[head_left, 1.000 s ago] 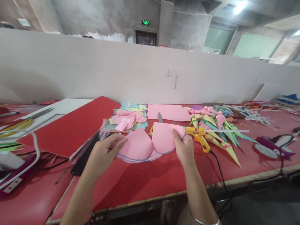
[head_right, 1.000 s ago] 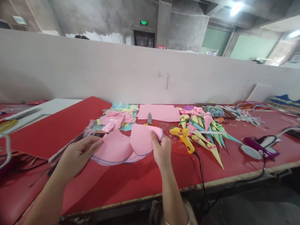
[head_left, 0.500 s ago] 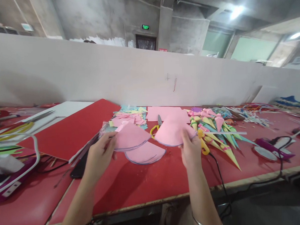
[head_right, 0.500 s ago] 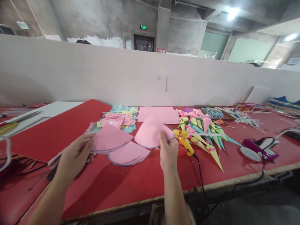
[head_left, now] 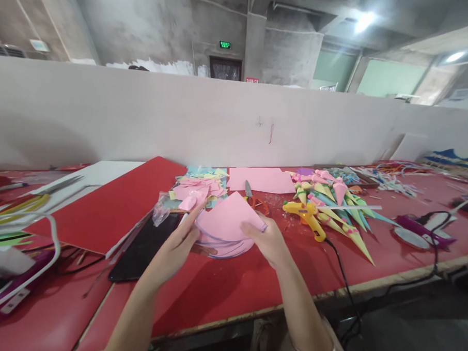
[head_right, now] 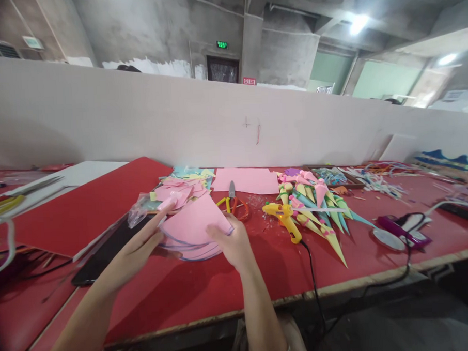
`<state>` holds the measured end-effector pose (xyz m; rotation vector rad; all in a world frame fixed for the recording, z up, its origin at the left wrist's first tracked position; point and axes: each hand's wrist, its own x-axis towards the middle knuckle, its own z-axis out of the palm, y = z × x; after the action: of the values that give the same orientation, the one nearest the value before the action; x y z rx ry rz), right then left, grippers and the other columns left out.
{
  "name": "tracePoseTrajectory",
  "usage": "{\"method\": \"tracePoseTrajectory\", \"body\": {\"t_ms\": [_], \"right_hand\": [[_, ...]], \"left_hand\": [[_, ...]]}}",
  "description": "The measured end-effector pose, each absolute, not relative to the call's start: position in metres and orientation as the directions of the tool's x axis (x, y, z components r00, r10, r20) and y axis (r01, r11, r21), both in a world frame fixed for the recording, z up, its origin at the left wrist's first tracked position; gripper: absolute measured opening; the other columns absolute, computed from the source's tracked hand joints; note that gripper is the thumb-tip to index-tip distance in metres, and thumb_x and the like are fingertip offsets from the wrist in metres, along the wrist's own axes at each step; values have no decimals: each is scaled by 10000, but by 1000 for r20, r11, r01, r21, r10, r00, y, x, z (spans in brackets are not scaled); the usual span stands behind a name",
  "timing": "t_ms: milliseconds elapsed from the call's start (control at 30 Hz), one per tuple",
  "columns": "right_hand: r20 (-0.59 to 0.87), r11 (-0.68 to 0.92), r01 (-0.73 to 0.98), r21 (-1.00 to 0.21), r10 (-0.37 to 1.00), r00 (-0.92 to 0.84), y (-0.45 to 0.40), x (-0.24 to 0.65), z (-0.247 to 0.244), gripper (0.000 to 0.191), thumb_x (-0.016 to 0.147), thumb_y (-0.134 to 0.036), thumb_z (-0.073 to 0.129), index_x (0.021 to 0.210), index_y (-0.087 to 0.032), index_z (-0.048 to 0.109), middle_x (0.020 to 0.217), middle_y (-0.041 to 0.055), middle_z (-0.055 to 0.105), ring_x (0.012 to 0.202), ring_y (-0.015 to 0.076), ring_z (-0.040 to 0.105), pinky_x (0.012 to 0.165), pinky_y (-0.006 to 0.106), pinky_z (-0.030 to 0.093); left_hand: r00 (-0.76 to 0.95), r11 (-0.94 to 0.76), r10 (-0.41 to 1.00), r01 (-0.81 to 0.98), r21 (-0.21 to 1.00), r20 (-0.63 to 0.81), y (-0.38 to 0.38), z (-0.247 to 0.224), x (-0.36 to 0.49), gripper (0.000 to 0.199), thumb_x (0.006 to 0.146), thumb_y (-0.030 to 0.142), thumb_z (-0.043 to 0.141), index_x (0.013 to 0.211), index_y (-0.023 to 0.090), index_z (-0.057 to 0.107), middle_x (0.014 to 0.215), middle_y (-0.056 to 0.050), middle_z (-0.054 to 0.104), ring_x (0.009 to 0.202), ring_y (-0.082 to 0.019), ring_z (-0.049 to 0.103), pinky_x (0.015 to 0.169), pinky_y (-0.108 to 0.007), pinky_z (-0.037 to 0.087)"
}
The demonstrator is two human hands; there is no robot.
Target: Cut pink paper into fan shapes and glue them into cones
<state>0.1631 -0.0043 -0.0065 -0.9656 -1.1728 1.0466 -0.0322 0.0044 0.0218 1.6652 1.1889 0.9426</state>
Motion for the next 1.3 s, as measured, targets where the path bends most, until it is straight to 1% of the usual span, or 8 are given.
{"method": "tracePoseTrajectory", "body": {"t_ms": [100, 200, 333, 400, 500, 700, 1033, 1300], "right_hand": [[205, 207, -54, -977, 978, 28, -5, 172, -7, 275, 654, -306, 659, 852, -115, 636, 734, 27, 643, 662, 156, 573, 617, 261, 451], [202, 199, 49, -979, 978, 60, -5, 175, -7, 245, 631, -282, 666, 808, -117, 624, 686, 8, 608, 613, 137, 533, 568, 236, 415], [244, 237, 110, -965, 968, 53, -6, 172, -5, 212, 643, -270, 642, 795, -128, 602, 677, -9, 573, 619, 132, 515, 566, 223, 400], [276, 271, 96, -958, 960, 47, -6, 171, -4, 220, 651, -261, 633, 828, -140, 582, 718, -10, 573, 655, 137, 525, 588, 222, 410], [319, 316, 80, -946, 947, 31, -8, 171, -2, 262, 658, -237, 628, 898, -155, 559, 822, 7, 582, 744, 150, 545, 649, 228, 432], [398, 408, 161, -899, 913, -91, -10, 169, -6, 509, 707, -175, 591, 1197, -236, 467, 1047, 40, 567, 932, 158, 545, 825, 277, 432], [509, 514, 500, -697, 846, -161, -8, 161, -12, 558, 766, -267, 586, 1290, -264, 395, 1180, 65, 537, 1132, 220, 464, 954, 373, 369], [596, 528, 652, -544, 790, -143, -7, 162, -11, 417, 801, -306, 548, 1216, -296, 503, 1108, 70, 464, 1052, 217, 465, 915, 374, 402]], "left_hand": [[284, -126, 958, 329, 936, 29, 3, 23, -38, 626, 776, 462, 483, 1356, 315, 300, 1329, -36, 438, 698, -141, 602, 664, -288, 544], [327, 6, 939, 298, 955, -108, 1, 23, -39, 691, 740, 520, 520, 1358, 310, 293, 1320, -53, 464, 662, -142, 613, 656, -307, 548], [396, 137, 887, 265, 954, -238, 0, 19, -32, 640, 711, 610, 493, 1185, 181, 539, 859, -68, 704, 644, -196, 649, 681, -333, 535], [433, 178, 855, 274, 945, -286, 1, 17, -29, 624, 696, 669, 443, 874, 117, 672, 594, -73, 680, 597, -213, 642, 668, -329, 527], [419, 173, 863, 275, 946, -280, 1, 16, -25, 590, 671, 694, 441, 610, 137, 626, 491, -64, 632, 541, -190, 608, 617, -297, 513], [432, 114, 860, 357, 927, -272, -1, 19, -22, 430, 628, 572, 602, 757, 162, 578, 682, -13, 633, 636, -170, 598, 592, -273, 494], [506, -52, 825, 511, 858, -251, 3, 18, -25, 429, 677, 551, 545, 827, 160, 637, 713, -5, 609, 644, -160, 556, 625, -264, 454], [460, -115, 854, 623, 774, -243, 2, 21, -33, 460, 699, 609, 441, 515, 187, 445, 493, 40, 425, 521, -126, 426, 550, -243, 358]]}}
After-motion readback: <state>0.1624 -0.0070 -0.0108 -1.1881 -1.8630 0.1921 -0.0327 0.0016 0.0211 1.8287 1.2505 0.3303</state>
